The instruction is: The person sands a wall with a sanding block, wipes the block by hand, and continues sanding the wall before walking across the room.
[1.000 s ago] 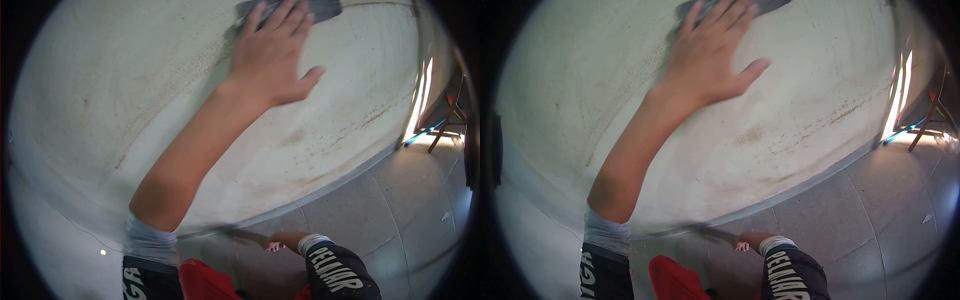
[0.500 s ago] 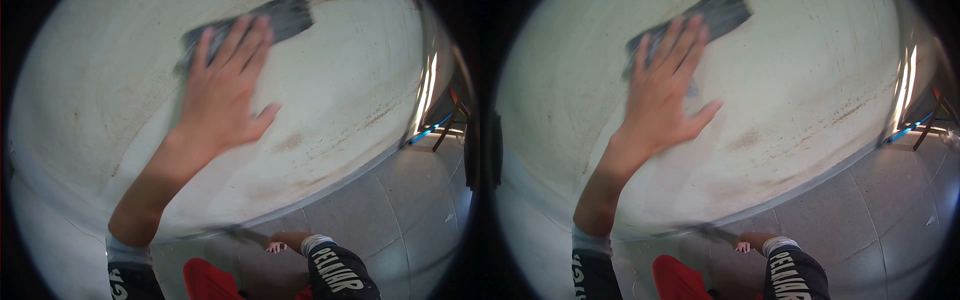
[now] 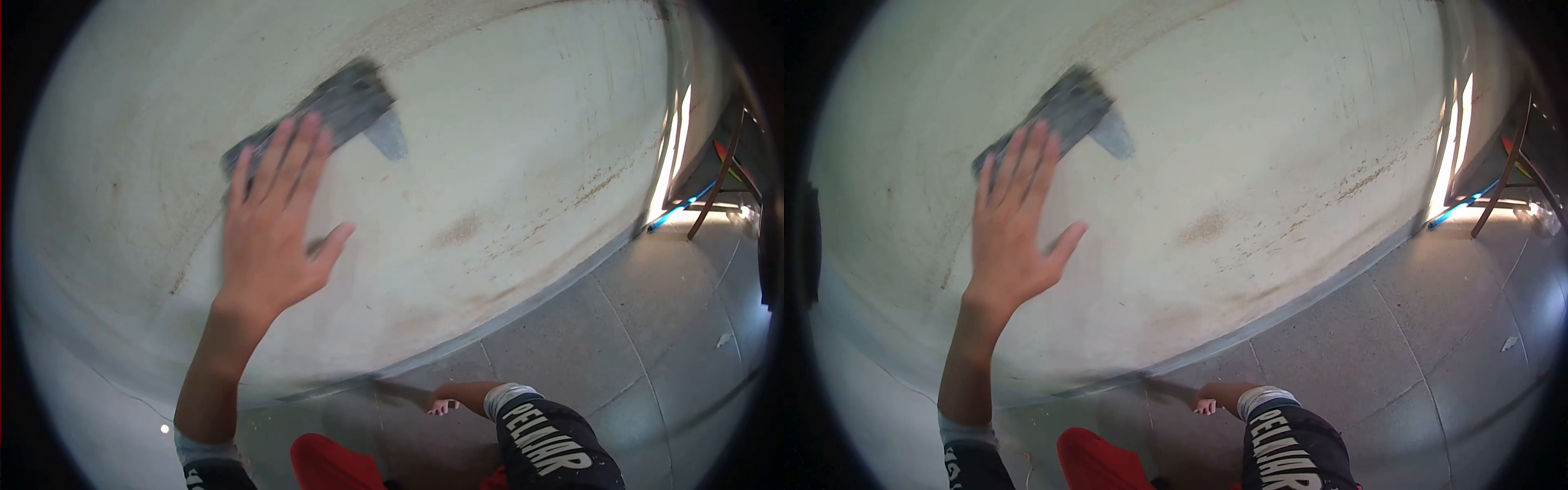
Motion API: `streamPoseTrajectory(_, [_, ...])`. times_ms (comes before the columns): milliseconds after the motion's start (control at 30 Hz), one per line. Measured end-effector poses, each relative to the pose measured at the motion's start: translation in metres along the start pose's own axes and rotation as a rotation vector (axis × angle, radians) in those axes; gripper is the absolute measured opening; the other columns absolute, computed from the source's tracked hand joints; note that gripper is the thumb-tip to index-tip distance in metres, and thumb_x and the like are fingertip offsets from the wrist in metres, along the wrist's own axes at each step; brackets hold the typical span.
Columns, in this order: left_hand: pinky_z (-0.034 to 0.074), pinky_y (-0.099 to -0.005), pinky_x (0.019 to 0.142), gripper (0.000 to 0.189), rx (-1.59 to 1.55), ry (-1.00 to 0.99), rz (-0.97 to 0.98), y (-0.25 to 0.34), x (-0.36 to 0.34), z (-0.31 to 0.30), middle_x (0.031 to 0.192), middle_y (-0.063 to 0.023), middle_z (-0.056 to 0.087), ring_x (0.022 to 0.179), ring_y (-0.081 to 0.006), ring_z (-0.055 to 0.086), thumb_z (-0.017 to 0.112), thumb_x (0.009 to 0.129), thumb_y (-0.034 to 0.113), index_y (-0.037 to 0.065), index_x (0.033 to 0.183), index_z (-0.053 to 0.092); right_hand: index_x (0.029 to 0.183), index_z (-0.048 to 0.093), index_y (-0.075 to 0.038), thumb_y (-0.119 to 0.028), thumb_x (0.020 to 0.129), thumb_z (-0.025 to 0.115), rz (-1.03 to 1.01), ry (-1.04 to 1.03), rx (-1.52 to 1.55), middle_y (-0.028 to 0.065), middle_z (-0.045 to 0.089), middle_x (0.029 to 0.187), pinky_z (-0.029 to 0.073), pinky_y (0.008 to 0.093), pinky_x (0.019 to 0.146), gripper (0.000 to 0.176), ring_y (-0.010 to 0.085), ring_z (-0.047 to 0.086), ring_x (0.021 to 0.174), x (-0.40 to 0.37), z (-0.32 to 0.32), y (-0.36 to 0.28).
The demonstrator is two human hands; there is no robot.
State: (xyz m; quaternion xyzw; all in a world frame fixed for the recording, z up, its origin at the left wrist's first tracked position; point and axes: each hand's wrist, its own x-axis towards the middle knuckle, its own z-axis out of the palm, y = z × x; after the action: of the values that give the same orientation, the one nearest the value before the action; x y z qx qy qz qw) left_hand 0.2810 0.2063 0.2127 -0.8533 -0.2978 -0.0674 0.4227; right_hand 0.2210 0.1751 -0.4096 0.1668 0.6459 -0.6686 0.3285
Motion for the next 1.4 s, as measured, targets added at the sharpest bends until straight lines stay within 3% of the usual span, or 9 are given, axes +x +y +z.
streamPoseTrajectory(67, [0.016, -0.0547, 0.123, 0.095, 0.071, -0.125, -0.054, -0.007, -0.011, -0.005, 0.167, -0.0105, 0.025, 0.155, -0.0301, 0.022, 0.075, 0.082, 0.034, 0.009, 0.16, 0.028, 0.109, 0.06, -0.019, -0.046, 0.102, 0.037, -0.024, -0.001, -0.015, -0.0009, 0.055, 0.093, 0.046, 0.0576, 0.099, 0.036, 0.0178, 0.056, 0.086, 0.004, -0.002, 0.0])
streamPoseTrajectory(133, [0.016, -0.0551, 0.123, 0.095, 0.082, -0.112, -0.044, -0.004, -0.003, -0.001, 0.167, -0.0106, 0.025, 0.155, -0.0303, 0.022, 0.075, 0.082, 0.035, 0.01, 0.16, 0.027, 0.15, 0.044, -0.026, -0.059, 0.1, 0.037, 0.137, 0.043, 0.071, -0.0002, 0.054, 0.143, 0.041, 0.06, 0.104, 0.06, 0.0168, 0.049, 0.133, 0.006, -0.001, -0.004])
streamPoseTrajectory(233, [0.015, -0.0557, 0.123, 0.096, 0.084, -0.087, -0.006, 0.0, 0.012, -0.002, 0.167, -0.0103, 0.025, 0.155, -0.0303, 0.021, 0.075, 0.083, 0.038, 0.01, 0.16, 0.027, 0.155, 0.04, -0.027, -0.059, 0.101, 0.036, 0.165, 0.047, 0.11, 0.0014, 0.052, 0.148, 0.04, 0.0611, 0.107, 0.063, 0.0171, 0.047, 0.137, 0.0, 0.0, -0.01])
streamPoseTrajectory(500, [0.016, -0.046, 0.127, 0.084, -0.017, 0.239, 0.174, 0.053, 0.145, 0.017, 0.163, -0.017, 0.03, 0.153, -0.0264, 0.023, 0.052, 0.096, 0.05, -0.006, 0.154, 0.029, 0.148, 0.046, -0.026, -0.058, 0.101, 0.037, 0.22, 0.033, 0.109, 0.0005, 0.054, 0.143, 0.041, 0.0602, 0.106, 0.057, 0.0162, 0.05, 0.131, 0.012, -0.001, -0.006])
streamPoseTrajectory(900, [0.015, -0.0552, 0.123, 0.085, 0.077, 0.003, -0.081, -0.033, -0.055, 0.003, 0.166, -0.0103, 0.028, 0.154, -0.0299, 0.023, 0.069, 0.088, 0.039, 0.009, 0.159, 0.031, 0.135, 0.056, -0.026, -0.056, 0.101, 0.041, 0.157, -0.003, 0.151, -0.0029, 0.059, 0.13, 0.041, 0.0613, 0.103, 0.048, 0.0139, 0.054, 0.12, 0.034, -0.015, 0.016])
streamPoseTrajectory(1067, [0.015, -0.0572, 0.122, 0.09, 0.042, -0.059, -0.091, -0.023, -0.025, -0.005, 0.166, -0.0125, 0.027, 0.154, -0.0319, 0.022, 0.072, 0.086, 0.039, 0.008, 0.159, 0.031, 0.138, 0.056, -0.025, -0.057, 0.101, 0.043, 0.232, 0.051, 0.204, -0.0026, 0.059, 0.133, 0.041, 0.0616, 0.105, 0.051, 0.0145, 0.054, 0.122, 0.015, -0.013, -0.002])
streamPoseTrajectory(1200, [0.015, -0.0572, 0.123, 0.085, 0.009, 0.153, 0.103, 0.012, 0.069, 0.008, 0.165, -0.0127, 0.029, 0.154, -0.0312, 0.023, 0.07, 0.087, 0.042, 0.007, 0.157, 0.035, 0.144, 0.052, -0.025, -0.06, 0.1, 0.043, 0.214, 0.047, 0.218, -0.0007, 0.057, 0.138, 0.039, 0.0619, 0.107, 0.057, 0.0161, 0.052, 0.127, 0.011, -0.009, -0.001])
streamPoseTrajectory(1267, [0.013, -0.0444, 0.128, 0.083, 0.837, 1.307, 0.314, -0.003, 0.186, 0.076, 0.162, -0.0192, 0.029, 0.154, -0.027, 0.019, 0.049, 0.098, 0.052, -0.006, 0.154, 0.03, 0.146, 0.05, -0.025, -0.06, 0.1, 0.042, 0.197, 0.061, 0.212, -0.0001, 0.057, 0.14, 0.039, 0.0618, 0.108, 0.058, 0.0163, 0.051, 0.129, 0.01, -0.006, 0.002])
streamPoseTrajectory(1400, [0.014, -0.0461, 0.127, 0.083, 0.058, 0.472, 0.135, 0.085, 0.183, 0.021, 0.162, -0.0196, 0.03, 0.154, -0.0279, 0.02, 0.05, 0.097, 0.053, -0.006, 0.153, 0.032, 0.143, 0.053, -0.026, -0.061, 0.1, 0.043, 0.14, 0.091, 0.177, -0.0012, 0.057, 0.14, 0.038, 0.0615, 0.108, 0.056, 0.0157, 0.051, 0.129, 0.018, -0.007, 0.013])
